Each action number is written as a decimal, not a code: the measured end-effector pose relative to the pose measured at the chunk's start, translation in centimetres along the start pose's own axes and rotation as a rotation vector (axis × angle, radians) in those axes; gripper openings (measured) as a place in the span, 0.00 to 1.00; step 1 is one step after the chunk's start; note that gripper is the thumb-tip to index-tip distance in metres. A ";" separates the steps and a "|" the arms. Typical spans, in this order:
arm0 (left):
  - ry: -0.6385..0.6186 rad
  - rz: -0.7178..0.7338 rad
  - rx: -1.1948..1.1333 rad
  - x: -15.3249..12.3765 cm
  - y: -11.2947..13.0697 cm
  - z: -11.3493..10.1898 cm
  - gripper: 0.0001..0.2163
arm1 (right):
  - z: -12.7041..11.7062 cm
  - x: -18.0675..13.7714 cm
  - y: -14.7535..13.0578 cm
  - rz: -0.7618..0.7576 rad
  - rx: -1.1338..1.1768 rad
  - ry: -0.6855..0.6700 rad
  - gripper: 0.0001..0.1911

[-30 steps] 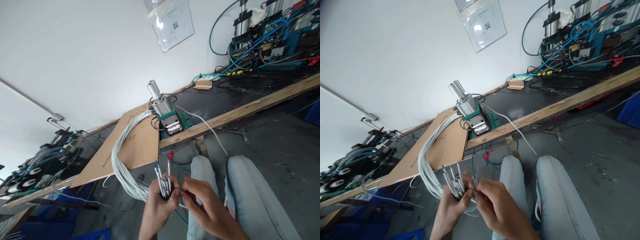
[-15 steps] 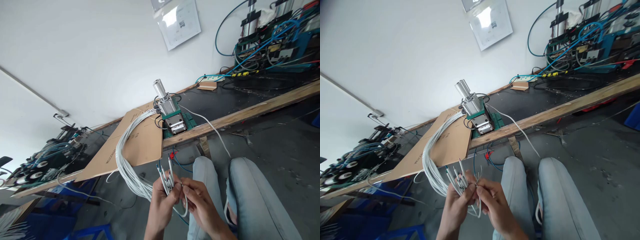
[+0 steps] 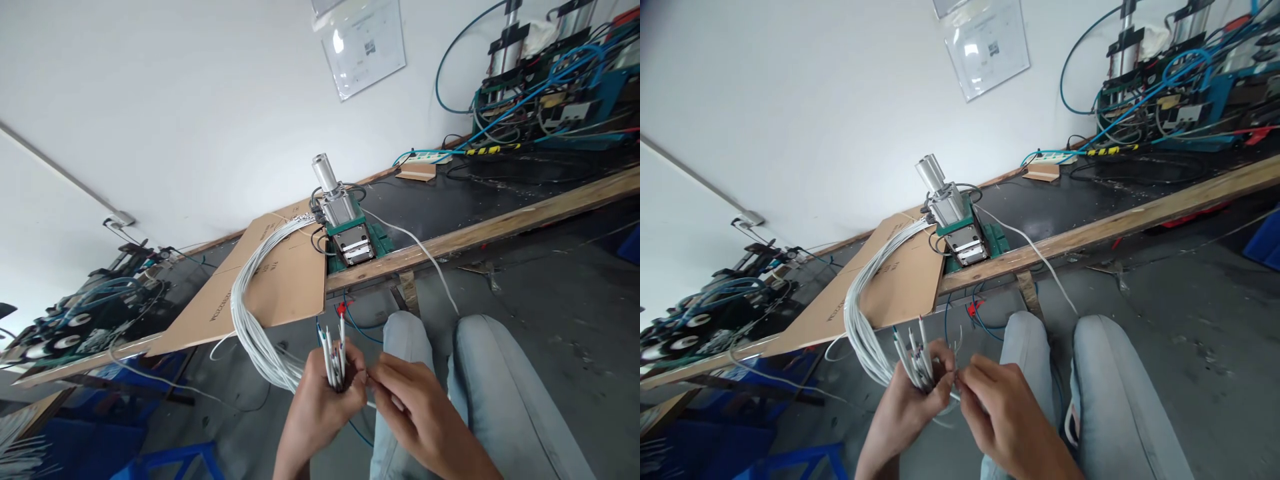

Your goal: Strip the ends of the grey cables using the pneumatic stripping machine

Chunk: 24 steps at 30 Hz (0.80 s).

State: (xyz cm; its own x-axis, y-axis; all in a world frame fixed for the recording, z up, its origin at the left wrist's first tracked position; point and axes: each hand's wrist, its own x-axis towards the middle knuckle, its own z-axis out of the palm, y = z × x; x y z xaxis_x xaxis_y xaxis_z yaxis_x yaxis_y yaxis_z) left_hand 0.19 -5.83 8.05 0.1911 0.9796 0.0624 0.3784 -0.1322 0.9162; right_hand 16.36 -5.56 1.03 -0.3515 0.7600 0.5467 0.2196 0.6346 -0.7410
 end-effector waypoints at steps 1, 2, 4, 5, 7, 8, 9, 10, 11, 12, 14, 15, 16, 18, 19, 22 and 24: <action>-0.012 0.001 0.054 0.0 0.3 0.0 0.04 | -0.1 -0.1 -0.1 -0.032 -0.082 0.006 0.13; -0.021 0.007 0.098 0.1 0.5 0.0 0.04 | -0.1 -0.2 -0.2 -0.061 -0.147 0.020 0.12; -0.041 0.022 0.110 0.2 0.7 0.0 0.04 | -0.2 -0.2 -0.3 -0.081 -0.179 0.049 0.12; -0.046 0.029 0.083 0.2 0.6 0.1 0.04 | -0.3 0.0 -0.4 -0.066 -0.137 0.063 0.14; -0.026 0.038 -0.008 0.4 0.2 0.3 0.06 | -0.2 0.3 -0.3 0.000 0.030 0.088 0.16; -0.010 0.040 -0.054 0.4 -0.1 0.4 0.08 | -0.1 0.5 -0.2 0.043 0.136 0.102 0.18; 0.004 0.041 -0.096 0.4 -0.4 0.5 0.10 | 0.1 0.7 -0.1 0.087 0.242 0.115 0.19; 0.017 0.039 -0.132 0.4 -0.7 0.6 0.11 | 0.4 0.8 0.0 0.128 0.344 0.127 0.20; 0.022 0.034 -0.161 0.4 -0.9 0.8 0.12 | 0.7 0.9 0.1 0.164 0.435 0.136 0.21; 0.028 0.030 -0.183 0.4 -1.1 0.9 0.12 | 1.1 1.0 0.2 0.192 0.512 0.140 0.22; 0.039 0.026 -0.214 0.4 -1.4 1.0 0.13 | 1.7 1.1 0.3 0.221 0.608 0.144 0.23; 0.044 0.023 -0.230 0.3 -1.6 1.1 0.13 | 2.0 1.1 0.3 0.224 0.624 0.152 0.24; 0.047 0.018 -0.245 0.2 -1.8 1.1 0.14 | 2.2 1.1 0.3 0.223 0.627 0.159 0.24; 0.053 0.006 -0.278 0.1 -2.1 1.3 0.13 | 2.5 1.1 0.2 0.219 0.627 0.174 0.24; 0.056 0.003 -0.292 0.0 -2.3 1.3 0.13 | 2.6 1.1 0.2 0.218 0.629 0.180 0.24; 0.083 0.000 -0.319 -0.3 -2.8 1.6 0.13 | 2.8 1.0 0.1 0.214 0.611 0.200 0.23; 0.106 0.004 -0.336 -0.5 -3.0 1.8 0.13 | 3.0 1.0 0.0 0.212 0.579 0.213 0.22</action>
State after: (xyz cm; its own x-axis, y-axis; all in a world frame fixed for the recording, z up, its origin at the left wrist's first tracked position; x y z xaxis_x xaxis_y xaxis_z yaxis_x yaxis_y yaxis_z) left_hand 0.59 -6.15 4.52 0.0897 0.9918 0.0909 0.0555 -0.0961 0.9938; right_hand 13.29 -5.17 0.40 -0.1535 0.9095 0.3864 -0.2825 0.3343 -0.8991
